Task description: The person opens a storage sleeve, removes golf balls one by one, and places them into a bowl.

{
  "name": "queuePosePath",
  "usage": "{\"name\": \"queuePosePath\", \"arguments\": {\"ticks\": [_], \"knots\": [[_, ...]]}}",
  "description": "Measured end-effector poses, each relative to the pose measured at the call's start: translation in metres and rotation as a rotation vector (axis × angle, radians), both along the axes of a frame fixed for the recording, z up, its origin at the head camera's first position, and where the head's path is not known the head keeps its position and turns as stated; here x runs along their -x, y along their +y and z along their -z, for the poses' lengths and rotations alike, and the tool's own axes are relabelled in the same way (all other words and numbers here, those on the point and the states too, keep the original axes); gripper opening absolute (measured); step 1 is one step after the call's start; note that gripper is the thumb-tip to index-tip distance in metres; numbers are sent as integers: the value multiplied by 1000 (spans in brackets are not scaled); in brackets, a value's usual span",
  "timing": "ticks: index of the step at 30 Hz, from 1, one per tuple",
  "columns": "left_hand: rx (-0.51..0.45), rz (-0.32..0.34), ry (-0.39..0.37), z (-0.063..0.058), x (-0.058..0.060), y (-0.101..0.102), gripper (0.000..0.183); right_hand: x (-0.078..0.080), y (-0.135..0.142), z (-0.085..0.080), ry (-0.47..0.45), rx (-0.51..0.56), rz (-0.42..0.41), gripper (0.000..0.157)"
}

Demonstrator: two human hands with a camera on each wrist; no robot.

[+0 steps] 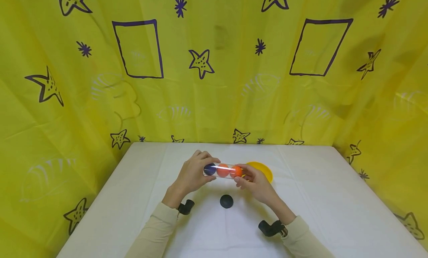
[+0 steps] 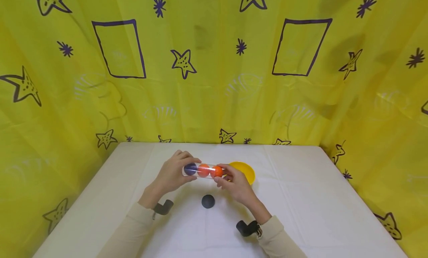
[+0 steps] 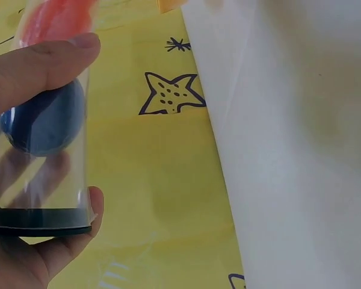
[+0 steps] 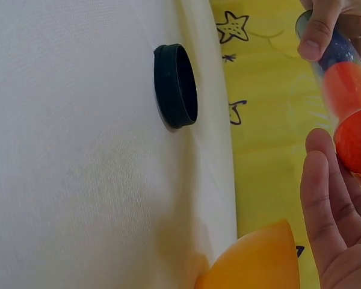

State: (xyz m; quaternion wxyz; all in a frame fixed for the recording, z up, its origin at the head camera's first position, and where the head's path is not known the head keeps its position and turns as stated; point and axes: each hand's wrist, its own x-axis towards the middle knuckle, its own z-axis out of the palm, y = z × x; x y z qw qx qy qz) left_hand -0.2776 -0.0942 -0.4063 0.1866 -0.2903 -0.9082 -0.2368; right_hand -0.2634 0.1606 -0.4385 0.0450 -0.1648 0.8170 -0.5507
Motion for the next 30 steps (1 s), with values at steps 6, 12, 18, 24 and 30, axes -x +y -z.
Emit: {"name": "queuePosePath", "arguments": {"ticks": [6,12,18,24,30], "knots": [[-31,6,-28,1,1,0,47,1,2,-1,21,-67,70,52],[-51,15,-33,2,1,0,46,1,3,-5,34,-115,103,52],[-65,19,-37,3,2,0,47,0,3,-8,46,-134,120,49],[-64,20,-32,4,3,-1,47,0,4,-9,67,-128,125,45],[-74,20,-32,4,4,-2,47,1,7,-11,110,-123,134,41]]}}
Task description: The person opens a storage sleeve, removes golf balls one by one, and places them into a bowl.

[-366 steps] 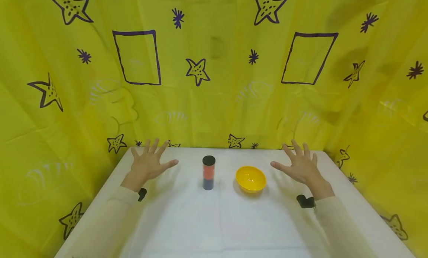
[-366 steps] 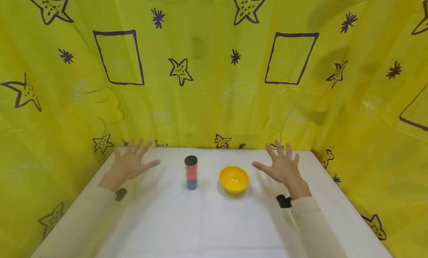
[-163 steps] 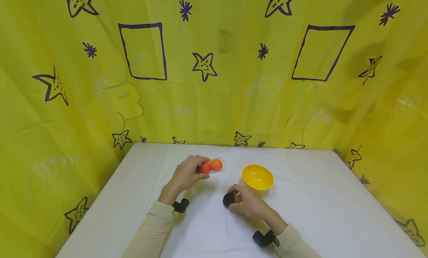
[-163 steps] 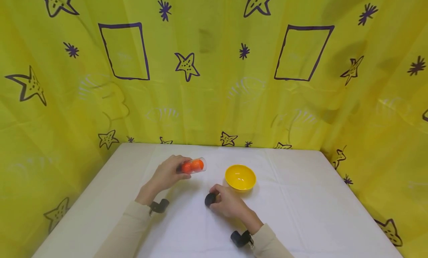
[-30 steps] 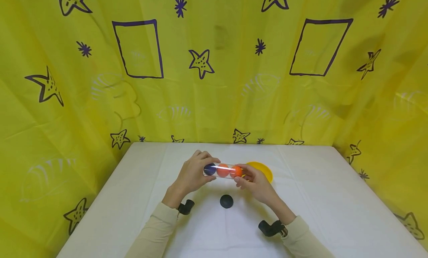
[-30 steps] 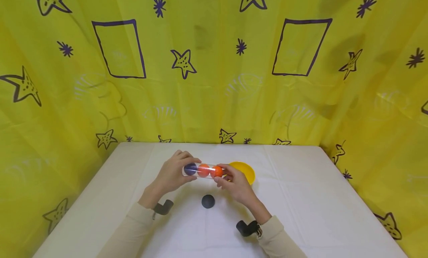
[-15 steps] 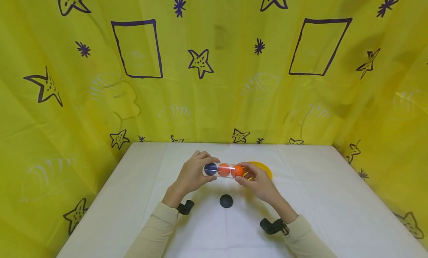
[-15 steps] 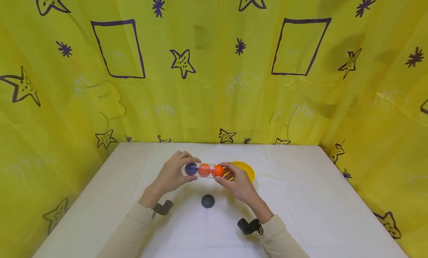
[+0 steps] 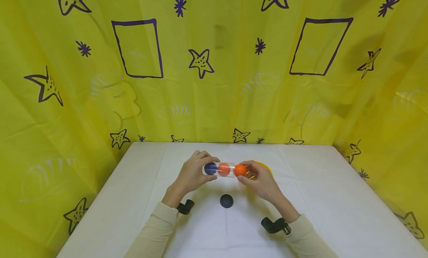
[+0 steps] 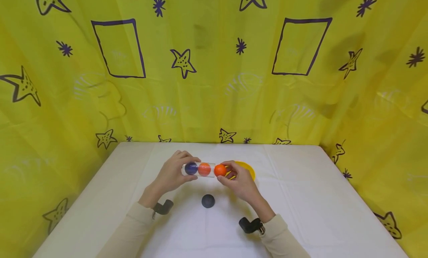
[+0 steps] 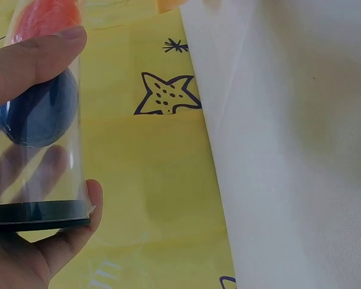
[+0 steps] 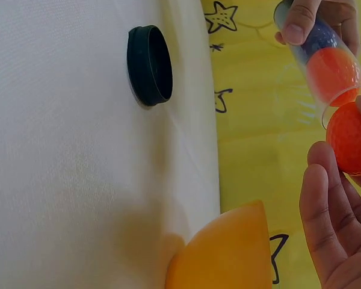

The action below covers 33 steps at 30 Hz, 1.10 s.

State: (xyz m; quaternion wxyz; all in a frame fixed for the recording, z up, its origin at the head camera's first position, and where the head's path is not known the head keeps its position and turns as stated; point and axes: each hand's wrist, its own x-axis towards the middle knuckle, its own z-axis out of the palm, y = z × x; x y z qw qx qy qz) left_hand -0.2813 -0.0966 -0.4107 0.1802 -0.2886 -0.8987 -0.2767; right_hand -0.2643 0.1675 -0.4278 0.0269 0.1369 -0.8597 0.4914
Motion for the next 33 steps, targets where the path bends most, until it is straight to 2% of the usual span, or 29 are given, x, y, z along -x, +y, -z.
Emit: {"name": "queuePosePath", "arguments": {"ticks": [6,18,24,33], "knots": [[-8,-8,-13,0,-1,0,47,1,6,-3,50,1,25,39],[-10,-11,-11,-1,-1,0,47,6,29,-15,88,-26,109,42],[-4,-10,-6,-1,0,-1,46,10,39,-13,108,-51,136,44],[1,-17,-33,-3,-2,-1,46,16,49,-8,86,-74,166,46]]}}
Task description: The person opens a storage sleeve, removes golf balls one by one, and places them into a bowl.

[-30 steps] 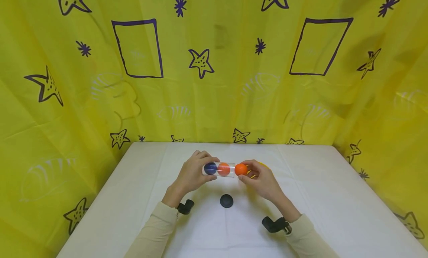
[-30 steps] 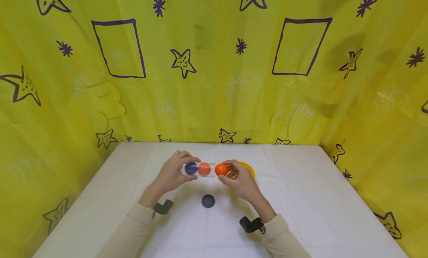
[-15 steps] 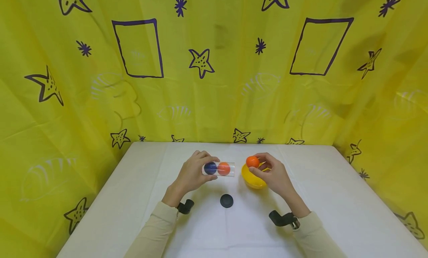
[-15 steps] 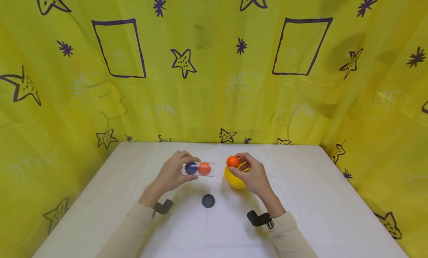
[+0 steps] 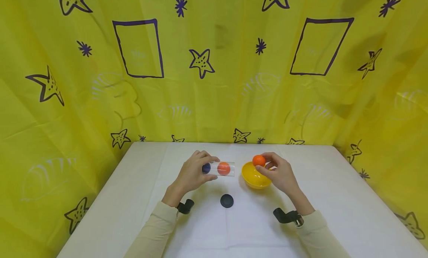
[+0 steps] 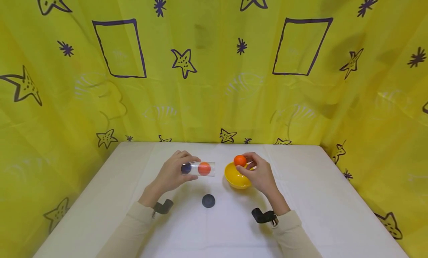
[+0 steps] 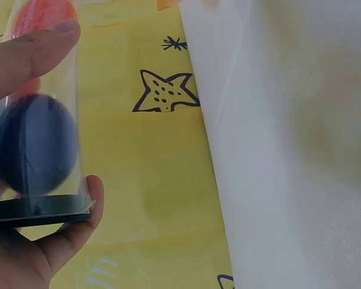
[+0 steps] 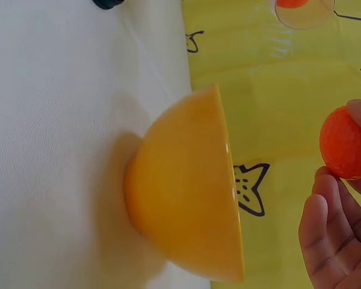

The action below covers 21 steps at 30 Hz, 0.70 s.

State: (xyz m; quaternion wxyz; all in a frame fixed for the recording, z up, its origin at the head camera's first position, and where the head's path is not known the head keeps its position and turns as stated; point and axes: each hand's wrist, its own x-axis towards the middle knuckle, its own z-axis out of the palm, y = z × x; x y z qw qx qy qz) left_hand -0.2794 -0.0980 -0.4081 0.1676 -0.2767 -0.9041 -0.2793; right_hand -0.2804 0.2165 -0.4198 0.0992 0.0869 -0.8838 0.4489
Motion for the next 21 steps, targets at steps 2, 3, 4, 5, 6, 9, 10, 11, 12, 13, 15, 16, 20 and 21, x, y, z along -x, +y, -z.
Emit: {"name": "queuePosePath", "arguments": {"ticks": [2,3,4,5,6,9,10,11,12,13,15,16,20,21], "knots": [[2,-2,-9,0,0,0,46,1,2,1,-2,-5,9,46],[0,-2,-12,0,-1,0,46,1,3,2,0,-7,9,46],[-1,-3,-16,0,-1,0,46,2,4,2,5,-9,11,46],[-3,-4,-18,-1,-1,0,46,2,5,3,12,-12,11,46],[-6,-4,-19,-1,-1,0,45,3,6,3,20,-15,10,46],[-13,-2,-17,-1,-1,0,45,4,8,5,34,-28,13,47],[-11,-2,-16,-1,-1,0,45,4,9,6,34,-34,16,47],[-12,-1,-15,-2,-1,0,46,5,9,7,31,-40,17,48],[-11,0,-14,-2,-1,0,46,5,10,8,28,-48,19,48],[-10,0,-12,-2,-1,0,45,6,10,9,23,-53,23,47],[-7,-2,-8,-1,-1,-1,45,6,11,10,16,-62,24,48],[-5,-2,-5,-1,-1,-1,45,7,11,11,11,-66,24,48],[-5,-5,-1,0,0,-1,46,9,13,16,-8,-79,19,49],[-8,-4,-1,0,0,-1,46,10,14,18,-13,-84,16,50]]}}
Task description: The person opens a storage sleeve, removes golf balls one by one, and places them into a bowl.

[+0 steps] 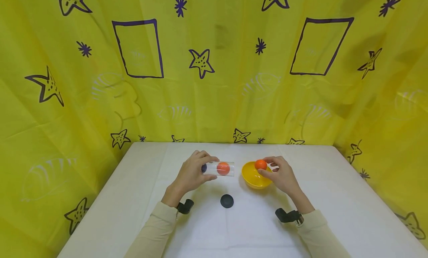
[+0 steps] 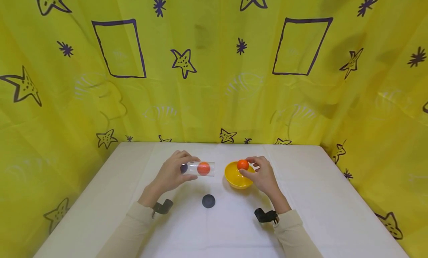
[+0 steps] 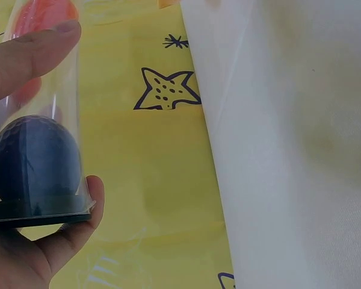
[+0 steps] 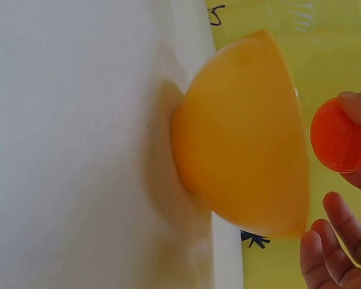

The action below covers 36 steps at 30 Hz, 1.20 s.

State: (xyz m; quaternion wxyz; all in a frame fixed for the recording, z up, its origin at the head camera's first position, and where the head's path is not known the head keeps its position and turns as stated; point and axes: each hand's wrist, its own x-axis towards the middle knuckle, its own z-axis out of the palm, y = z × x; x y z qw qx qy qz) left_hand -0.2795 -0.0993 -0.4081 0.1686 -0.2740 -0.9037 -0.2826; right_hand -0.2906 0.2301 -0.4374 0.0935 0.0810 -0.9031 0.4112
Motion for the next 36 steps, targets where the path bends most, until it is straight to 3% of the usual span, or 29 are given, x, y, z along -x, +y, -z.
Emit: {"name": "queuePosePath", "arguments": {"ticks": [19,36], "knots": [[1,-3,-16,0,-1,1,46,6,0,20,-160,4,19,50],[-4,14,-4,2,1,0,45,6,2,24,-191,-19,3,49]]}}
